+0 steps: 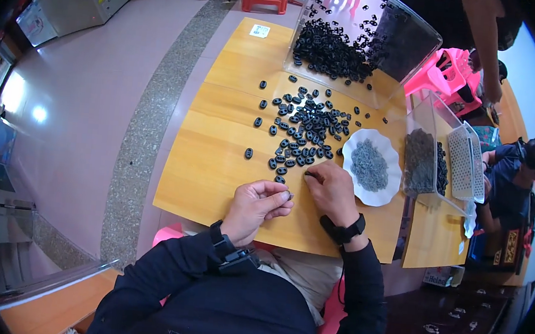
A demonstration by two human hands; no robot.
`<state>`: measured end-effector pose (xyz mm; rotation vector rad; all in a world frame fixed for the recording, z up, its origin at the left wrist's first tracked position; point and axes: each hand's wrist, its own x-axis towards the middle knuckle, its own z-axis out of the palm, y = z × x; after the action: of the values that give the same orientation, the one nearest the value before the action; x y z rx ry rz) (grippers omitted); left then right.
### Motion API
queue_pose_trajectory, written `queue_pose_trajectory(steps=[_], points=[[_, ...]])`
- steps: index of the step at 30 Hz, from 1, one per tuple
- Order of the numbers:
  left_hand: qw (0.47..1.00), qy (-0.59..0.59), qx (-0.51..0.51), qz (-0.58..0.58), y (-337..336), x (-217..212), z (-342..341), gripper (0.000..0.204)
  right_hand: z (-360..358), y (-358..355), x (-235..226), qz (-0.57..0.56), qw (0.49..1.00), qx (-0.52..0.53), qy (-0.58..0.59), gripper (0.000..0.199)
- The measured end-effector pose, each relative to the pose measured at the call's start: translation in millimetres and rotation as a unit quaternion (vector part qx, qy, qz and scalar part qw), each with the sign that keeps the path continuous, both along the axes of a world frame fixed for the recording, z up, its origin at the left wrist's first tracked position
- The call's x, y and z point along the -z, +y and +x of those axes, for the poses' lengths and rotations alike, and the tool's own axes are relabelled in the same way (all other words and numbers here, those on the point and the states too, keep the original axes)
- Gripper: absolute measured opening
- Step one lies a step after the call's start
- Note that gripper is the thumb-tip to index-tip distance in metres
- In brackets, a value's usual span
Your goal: The person assembles cord locks by hand by inserting metal springs into plastic housings and placing the finished pieces on the table. After more housings are poured onto the table, the person continues the assembly process.
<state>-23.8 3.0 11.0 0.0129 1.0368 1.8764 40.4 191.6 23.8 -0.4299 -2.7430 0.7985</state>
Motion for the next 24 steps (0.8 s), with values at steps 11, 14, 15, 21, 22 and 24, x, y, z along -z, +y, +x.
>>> queue_pose_trajectory(steps=[11,14,15,21,22,24], points=[[1.000,0.007,0.000,-0.008,0,0,0,0.017,29,9,4,-0.475,0.878,0.042,0.032,0.023],[1.000,0.008,0.002,-0.011,1,0,0,0.017,32,9,9,-0.528,0.845,0.047,0.065,0.026],[1.000,0.008,0.002,-0.011,1,1,1,0.017,31,8,8,-0.547,0.833,0.052,0.069,0.025],[1.000,0.002,-0.002,-0.012,1,1,0,0.016,34,14,16,-0.576,0.815,0.043,0.049,0.022],[1.000,0.002,-0.002,-0.011,1,0,0,0.015,34,12,14,-0.588,0.805,0.053,0.050,0.021],[1.000,0.002,-0.001,-0.012,0,0,0,0.015,33,10,17,-0.601,0.795,0.060,0.060,0.021]])
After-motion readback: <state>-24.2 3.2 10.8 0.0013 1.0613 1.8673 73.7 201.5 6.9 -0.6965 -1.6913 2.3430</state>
